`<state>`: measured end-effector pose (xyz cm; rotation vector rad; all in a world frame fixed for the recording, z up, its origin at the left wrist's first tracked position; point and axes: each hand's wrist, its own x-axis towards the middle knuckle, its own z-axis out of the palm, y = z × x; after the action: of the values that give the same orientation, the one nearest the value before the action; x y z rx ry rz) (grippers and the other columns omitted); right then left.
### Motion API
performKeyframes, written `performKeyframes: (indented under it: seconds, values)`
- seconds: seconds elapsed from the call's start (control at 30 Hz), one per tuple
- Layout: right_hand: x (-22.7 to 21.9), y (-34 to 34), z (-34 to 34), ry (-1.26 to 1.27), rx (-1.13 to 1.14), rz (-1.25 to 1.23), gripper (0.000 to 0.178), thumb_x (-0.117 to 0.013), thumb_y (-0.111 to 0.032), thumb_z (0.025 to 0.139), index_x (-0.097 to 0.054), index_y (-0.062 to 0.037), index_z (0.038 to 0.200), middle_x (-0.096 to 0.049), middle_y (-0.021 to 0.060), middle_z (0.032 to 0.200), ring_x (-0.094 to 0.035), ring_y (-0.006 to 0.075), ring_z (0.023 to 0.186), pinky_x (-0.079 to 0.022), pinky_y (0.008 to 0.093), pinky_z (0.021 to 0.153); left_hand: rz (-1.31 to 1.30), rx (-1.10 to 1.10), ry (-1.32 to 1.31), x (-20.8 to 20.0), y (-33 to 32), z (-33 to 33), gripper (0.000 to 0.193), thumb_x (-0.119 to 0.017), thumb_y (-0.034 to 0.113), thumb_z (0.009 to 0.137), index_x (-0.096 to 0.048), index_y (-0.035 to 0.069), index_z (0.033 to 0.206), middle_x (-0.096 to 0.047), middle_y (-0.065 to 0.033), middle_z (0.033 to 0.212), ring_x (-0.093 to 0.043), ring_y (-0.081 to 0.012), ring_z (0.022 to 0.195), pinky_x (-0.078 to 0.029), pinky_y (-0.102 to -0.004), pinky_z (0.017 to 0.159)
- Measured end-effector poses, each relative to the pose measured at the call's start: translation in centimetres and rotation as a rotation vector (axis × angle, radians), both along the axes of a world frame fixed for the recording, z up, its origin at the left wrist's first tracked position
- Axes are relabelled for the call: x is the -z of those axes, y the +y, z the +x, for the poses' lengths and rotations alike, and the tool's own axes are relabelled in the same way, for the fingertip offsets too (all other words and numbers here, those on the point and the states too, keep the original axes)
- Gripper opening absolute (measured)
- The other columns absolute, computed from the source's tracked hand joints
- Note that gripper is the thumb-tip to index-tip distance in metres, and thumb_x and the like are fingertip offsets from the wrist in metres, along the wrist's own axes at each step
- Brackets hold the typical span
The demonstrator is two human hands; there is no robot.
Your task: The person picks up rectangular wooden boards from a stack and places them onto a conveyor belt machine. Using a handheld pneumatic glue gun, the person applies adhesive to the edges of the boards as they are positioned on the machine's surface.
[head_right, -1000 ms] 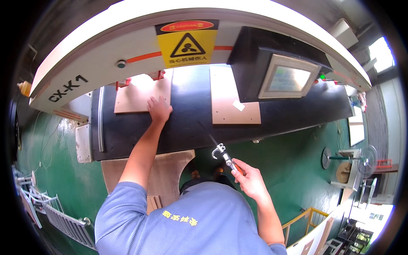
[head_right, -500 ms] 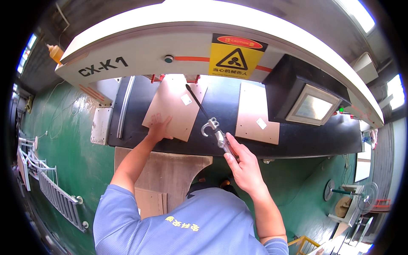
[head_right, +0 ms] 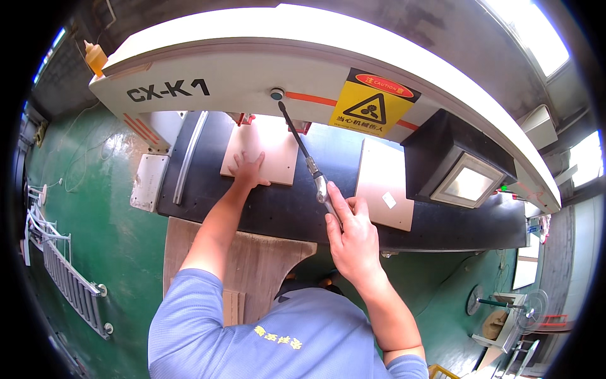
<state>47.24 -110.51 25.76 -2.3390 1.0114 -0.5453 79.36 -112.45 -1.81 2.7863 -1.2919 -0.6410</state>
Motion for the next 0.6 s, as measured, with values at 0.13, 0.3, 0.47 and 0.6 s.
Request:
performKeyframes:
  seconds: [0.13,0.3,0.47,0.6]
  values:
    - [0.2,0.0,0.5,0.002,0.002,-0.033,0.05,-0.06,-0.011,0.096,-0.052,-0.0189,0.145,-0.056,0.0169,0.106,-0.066,0.0352,0.082,-0.054,0.0435,0.075,0.032,0.002,0.01,-0.6,-0.2,0.1,0.115,-0.09,0.054,0.061,-0.026,0.042,0.156,-0.007,-0.0226,0.165,-0.006,-0.0509,0.15,-0.017,-0.0756,0.109]
    - [0.2,-1.2,2.2,0.044,0.054,-0.053,0.049,-0.061,-0.011,0.096,-0.054,-0.0202,0.144,-0.056,0.0178,0.107,-0.066,0.0369,0.084,-0.054,0.0444,0.076,0.035,0.0,0.005,-0.4,-0.3,0.1,0.114,-0.089,0.055,0.062,-0.026,0.043,0.156,-0.007,-0.0224,0.165,-0.005,-0.0509,0.15,-0.017,-0.0751,0.109]
    - [0.7,0.0,1.3,-0.007,0.013,0.032,0.05,-0.059,-0.013,0.097,-0.051,-0.0183,0.146,-0.056,0.0179,0.106,-0.065,0.0377,0.086,-0.053,0.0442,0.079,0.038,0.005,0.002,-0.3,-0.3,0.3,0.114,-0.089,0.056,0.062,-0.025,0.043,0.156,-0.006,-0.023,0.165,-0.005,-0.0512,0.15,-0.018,-0.0747,0.109]
    - [2.2,0.9,-1.9,0.005,0.043,0.249,0.05,-0.055,-0.016,0.1,-0.047,-0.0134,0.148,-0.059,0.0198,0.108,-0.064,0.0334,0.094,-0.051,0.0403,0.086,0.05,0.003,0.018,-0.4,-0.2,0.2,0.115,-0.089,0.056,0.062,-0.024,0.042,0.156,-0.005,-0.0234,0.165,-0.004,-0.0512,0.15,-0.018,-0.0746,0.109]
